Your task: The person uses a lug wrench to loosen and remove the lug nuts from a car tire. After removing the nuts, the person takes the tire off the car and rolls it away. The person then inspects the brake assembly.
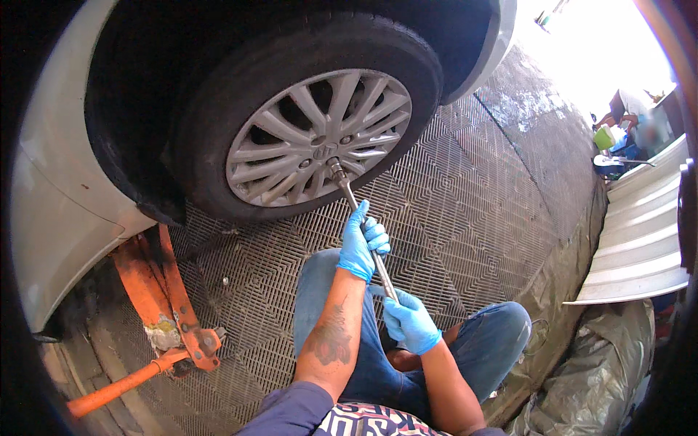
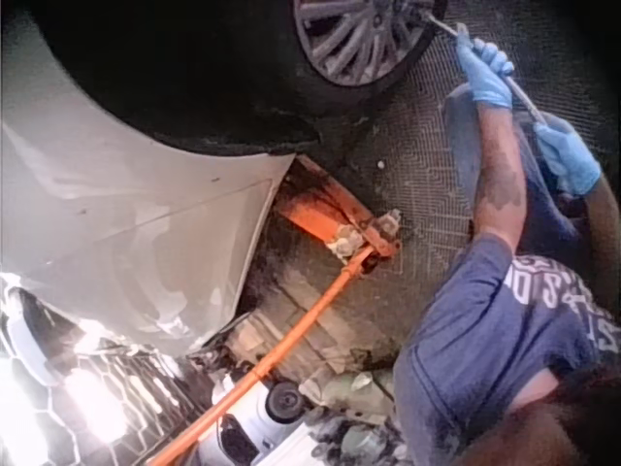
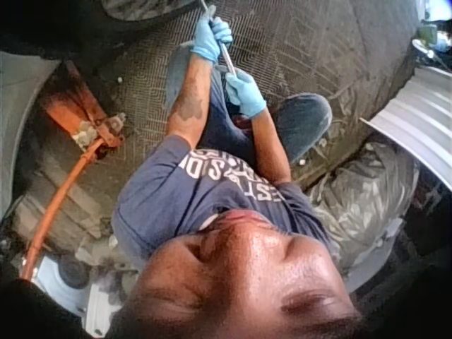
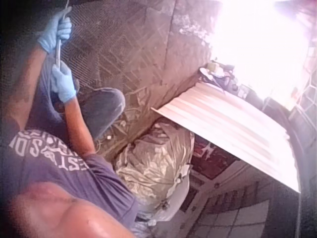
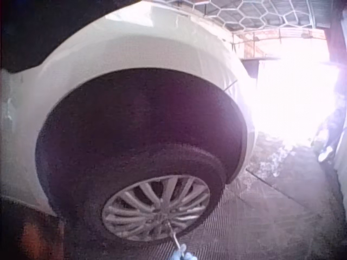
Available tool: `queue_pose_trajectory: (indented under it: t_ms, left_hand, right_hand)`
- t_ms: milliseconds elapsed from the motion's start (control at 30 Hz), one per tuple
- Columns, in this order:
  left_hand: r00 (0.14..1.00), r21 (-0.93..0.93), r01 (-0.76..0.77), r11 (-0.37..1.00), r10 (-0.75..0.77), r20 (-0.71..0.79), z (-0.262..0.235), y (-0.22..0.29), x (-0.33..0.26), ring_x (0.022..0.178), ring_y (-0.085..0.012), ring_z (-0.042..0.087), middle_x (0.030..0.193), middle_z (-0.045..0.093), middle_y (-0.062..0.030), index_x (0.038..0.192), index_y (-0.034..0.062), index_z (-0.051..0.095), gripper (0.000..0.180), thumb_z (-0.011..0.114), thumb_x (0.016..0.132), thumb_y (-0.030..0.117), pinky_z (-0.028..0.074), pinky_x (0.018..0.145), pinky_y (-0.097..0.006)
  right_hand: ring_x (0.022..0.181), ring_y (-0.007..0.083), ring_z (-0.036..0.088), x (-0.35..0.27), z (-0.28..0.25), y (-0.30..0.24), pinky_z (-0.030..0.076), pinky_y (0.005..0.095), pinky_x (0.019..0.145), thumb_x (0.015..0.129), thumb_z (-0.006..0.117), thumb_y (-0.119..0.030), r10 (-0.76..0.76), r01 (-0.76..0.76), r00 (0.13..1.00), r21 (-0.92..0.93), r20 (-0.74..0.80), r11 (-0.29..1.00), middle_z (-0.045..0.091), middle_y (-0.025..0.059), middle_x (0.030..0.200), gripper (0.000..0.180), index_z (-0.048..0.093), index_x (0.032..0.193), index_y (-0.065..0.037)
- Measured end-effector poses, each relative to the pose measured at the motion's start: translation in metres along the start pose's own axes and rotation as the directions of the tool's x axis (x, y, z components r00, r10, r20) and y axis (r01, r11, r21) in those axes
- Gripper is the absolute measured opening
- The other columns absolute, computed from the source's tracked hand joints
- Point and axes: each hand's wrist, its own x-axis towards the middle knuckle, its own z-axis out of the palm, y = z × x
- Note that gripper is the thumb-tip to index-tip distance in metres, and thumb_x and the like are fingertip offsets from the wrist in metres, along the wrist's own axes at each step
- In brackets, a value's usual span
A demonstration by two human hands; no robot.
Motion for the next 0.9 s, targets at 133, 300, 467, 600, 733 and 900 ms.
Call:
queue_pose_trajectory:
  t_ms: [133, 300, 467, 600, 733, 900]
  left_hand:
    - [0.855, 0.450, -0.186, 0.873, 0.370, -0.364, -0.004, -0.017, 0.009, 0.038, -0.0078, 0.037, 0.055, 0.039, 0.0053, 0.073, 0.0179, 0.047, 0.037, 0.066, 0.089, 0.045, 0.032, 0.034, -0.026]
    - [0.938, 0.132, -0.121, 0.984, 0.156, -0.309, 0.011, -0.016, 0.004, 0.038, -0.0085, 0.024, 0.050, 0.028, 0.0076, 0.058, 0.0216, 0.036, 0.049, 0.063, 0.090, 0.047, 0.019, 0.038, -0.028]
    - [0.999, -0.103, 0.034, 0.994, -0.030, 0.043, 0.004, -0.004, 0.001, 0.035, -0.0101, 0.018, 0.043, 0.018, 0.0082, 0.047, 0.0241, 0.023, 0.064, 0.055, 0.089, 0.059, 0.017, 0.040, -0.028]
    - [0.985, -0.193, 0.058, 0.979, -0.025, 0.172, -0.001, -0.004, 0.006, 0.038, -0.0092, 0.028, 0.045, 0.027, 0.0069, 0.049, 0.0219, 0.028, 0.063, 0.056, 0.088, 0.062, 0.021, 0.041, -0.027]
    - [0.785, 0.575, -0.167, 0.801, 0.461, -0.415, 0.014, -0.037, 0.006, 0.041, -0.0100, 0.042, 0.058, 0.043, 0.0039, 0.078, 0.0160, 0.047, 0.044, 0.059, 0.090, 0.056, 0.037, 0.036, -0.028]
    - [0.937, 0.181, -0.097, 0.979, 0.151, -0.314, 0.011, -0.025, -0.001, 0.037, -0.0082, 0.023, 0.048, 0.024, 0.0079, 0.056, 0.0225, 0.032, 0.056, 0.059, 0.088, 0.059, 0.016, 0.035, -0.025]
  right_hand:
    - [0.059, 0.0283, 0.062, 0.030, -0.013, 0.034, 0.050, 0.0390, 0.060, 0.089, 0.062, -0.014, -0.768, 0.400, 0.636, -0.883, 0.074, 0.247, 0.069, 0.0127, 0.084, 0.047, 0.053, 0.134, -0.007]
    - [0.058, 0.0358, 0.062, 0.007, 0.004, 0.013, 0.050, 0.0448, 0.055, 0.085, 0.064, -0.016, -0.764, -0.046, 0.644, -0.999, -0.033, 0.004, 0.064, 0.0186, 0.077, 0.058, 0.049, 0.140, -0.023]
    - [0.040, 0.0089, 0.038, 0.000, -0.012, -0.008, 0.033, 0.0251, 0.039, 0.100, 0.049, -0.029, -0.019, 0.027, 0.993, 0.067, -0.115, 0.997, 0.052, 0.0014, 0.061, 0.036, 0.058, 0.123, -0.003]
    - [0.041, 0.0099, 0.040, -0.002, -0.005, -0.012, 0.035, 0.0260, 0.042, 0.101, 0.048, -0.026, -0.059, 0.054, 0.997, -0.074, -0.054, 0.996, 0.049, 0.0003, 0.059, 0.036, 0.056, 0.127, -0.004]
    - [0.059, 0.0340, 0.061, 0.014, -0.007, 0.011, 0.049, 0.0429, 0.055, 0.076, 0.066, -0.009, -0.817, -0.048, 0.576, -0.998, 0.010, -0.046, 0.062, 0.0145, 0.072, 0.061, 0.056, 0.135, -0.019]
    - [0.042, 0.0125, 0.047, 0.008, -0.008, -0.001, 0.043, 0.0291, 0.045, 0.098, 0.055, -0.019, -0.210, 0.105, 0.929, -0.325, -0.306, 0.940, 0.056, 0.0030, 0.062, 0.037, 0.055, 0.131, -0.003]
